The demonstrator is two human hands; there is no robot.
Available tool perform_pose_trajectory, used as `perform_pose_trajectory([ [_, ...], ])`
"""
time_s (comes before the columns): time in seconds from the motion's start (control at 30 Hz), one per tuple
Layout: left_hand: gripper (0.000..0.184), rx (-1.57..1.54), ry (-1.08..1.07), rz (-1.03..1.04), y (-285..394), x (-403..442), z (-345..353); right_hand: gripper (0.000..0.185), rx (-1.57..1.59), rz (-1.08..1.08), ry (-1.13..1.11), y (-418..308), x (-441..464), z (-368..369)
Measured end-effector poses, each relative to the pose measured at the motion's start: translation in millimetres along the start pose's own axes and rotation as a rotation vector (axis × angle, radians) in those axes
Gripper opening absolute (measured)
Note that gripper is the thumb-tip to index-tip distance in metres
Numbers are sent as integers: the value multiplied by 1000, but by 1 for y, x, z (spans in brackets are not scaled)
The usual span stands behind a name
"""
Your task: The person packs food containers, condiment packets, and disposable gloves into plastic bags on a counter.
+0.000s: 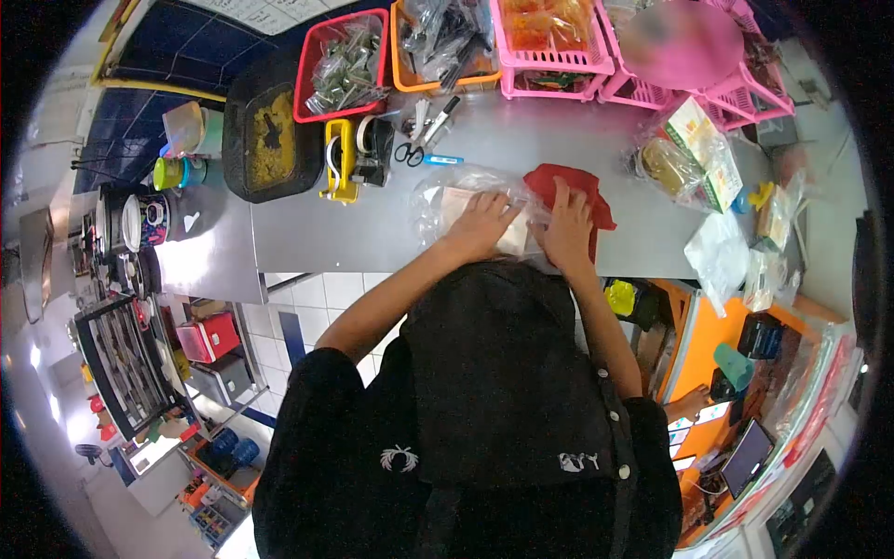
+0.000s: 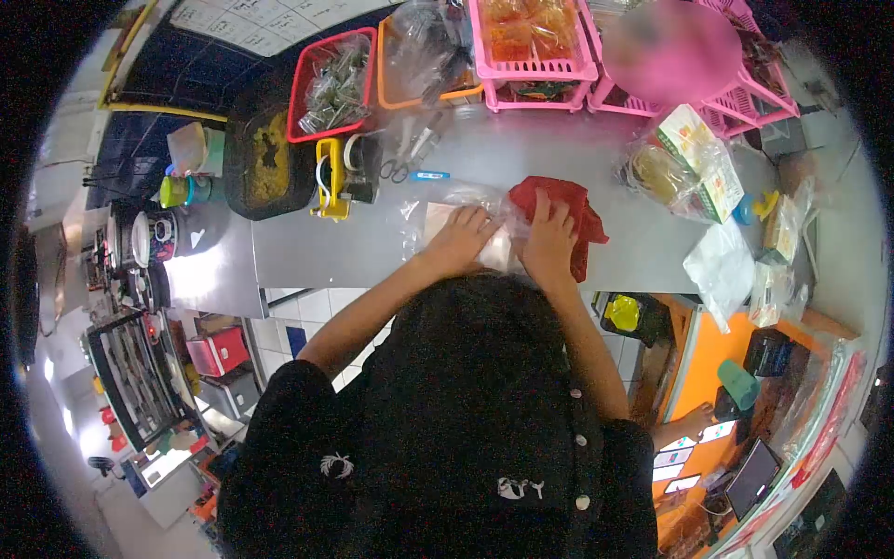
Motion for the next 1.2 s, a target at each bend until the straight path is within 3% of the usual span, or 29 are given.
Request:
perform_pose_trajectory([
  [0.03, 107, 52, -180, -30, -7, 6, 11, 49, 192, 135, -178, 12, -1, 23],
  [0.07, 107, 45, -181, -34, -11, 8, 16, 44, 383, 271, -361, 22, -9, 43],
  [0.17, 109, 193, -239, -13, -15, 9, 14, 42, 434, 185, -274, 30, -10, 50],
  [0.27, 111, -20, -392, -278, -18, 11, 3, 35, 366, 205, -290, 48, -19, 41],
  [0.33, 107, 51, -106, -530, -21, 8, -9, 30, 395, 187, -342, 40, -18, 14],
  [0.4, 102, 41, -88, -500, -28, 11, -10, 26, 421, 148, -407, 23, -7, -27],
  [0.47, 102, 131, -238, -395, -34, 11, 7, 25, 635, 64, -286, -3, 11, -74],
  [0.6, 94, 152, -226, -437, -40, 11, 2, 22, 788, 87, -314, -27, 35, -103],
  [0.63, 94, 156, -216, -454, -51, 16, 10, 20, 1078, 161, -448, -35, 35, -101],
  [0.7, 89, 47, -172, -398, -63, 13, 26, 19, 1370, 236, -624, -51, 30, -86],
  [0.77, 83, 38, -264, -429, -60, 2, 6, 14, 1594, 267, -289, -51, 34, -64],
  [0.8, 79, 63, -374, -468, -55, -8, -5, 14, 1593, 260, -300, -51, 37, -66],
  [0.83, 69, 288, 14, -354, -52, -33, -20, 14, 1731, 282, -186, -48, 38, -72],
  [0.87, 61, 216, -301, -419, -49, -44, -59, 19, 1865, 314, -65, -43, 36, -76],
  [0.9, 57, 138, -619, -473, -41, -49, -119, 27, 1931, 194, -176, -32, 31, -77],
  [0.97, 45, 163, -762, -450, -31, -71, -192, 28, 1829, 201, -289, -16, 22, -79],
  [1.03, 34, 460, -526, -241, -40, -97, -211, 34, 1697, 158, -413, -15, 15, -76],
  [1.07, 34, 455, -529, -243, -39, -104, -215, 34, 1696, 160, -419, -19, 15, -79],
  [1.13, 27, 498, -171, -139, -29, -109, -231, 38, 1655, 106, -508, -35, 19, -90],
  [1.17, 27, 493, -171, -140, -29, -108, -232, 38, 1653, 109, -511, -37, 23, -94],
  [1.2, 25, 478, 4, -210, -30, -105, -238, 38, 1564, 60, -574, -39, 27, -97],
])
Point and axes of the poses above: each hand's wrist, its own x-axis towards the middle knuckle, its own z-axis out of the palm, y = z × x, the point moved 3 cm from there along x, towards the middle knuckle, and after that the axes turned 10 degrees about -z, right-handed, at the moved point
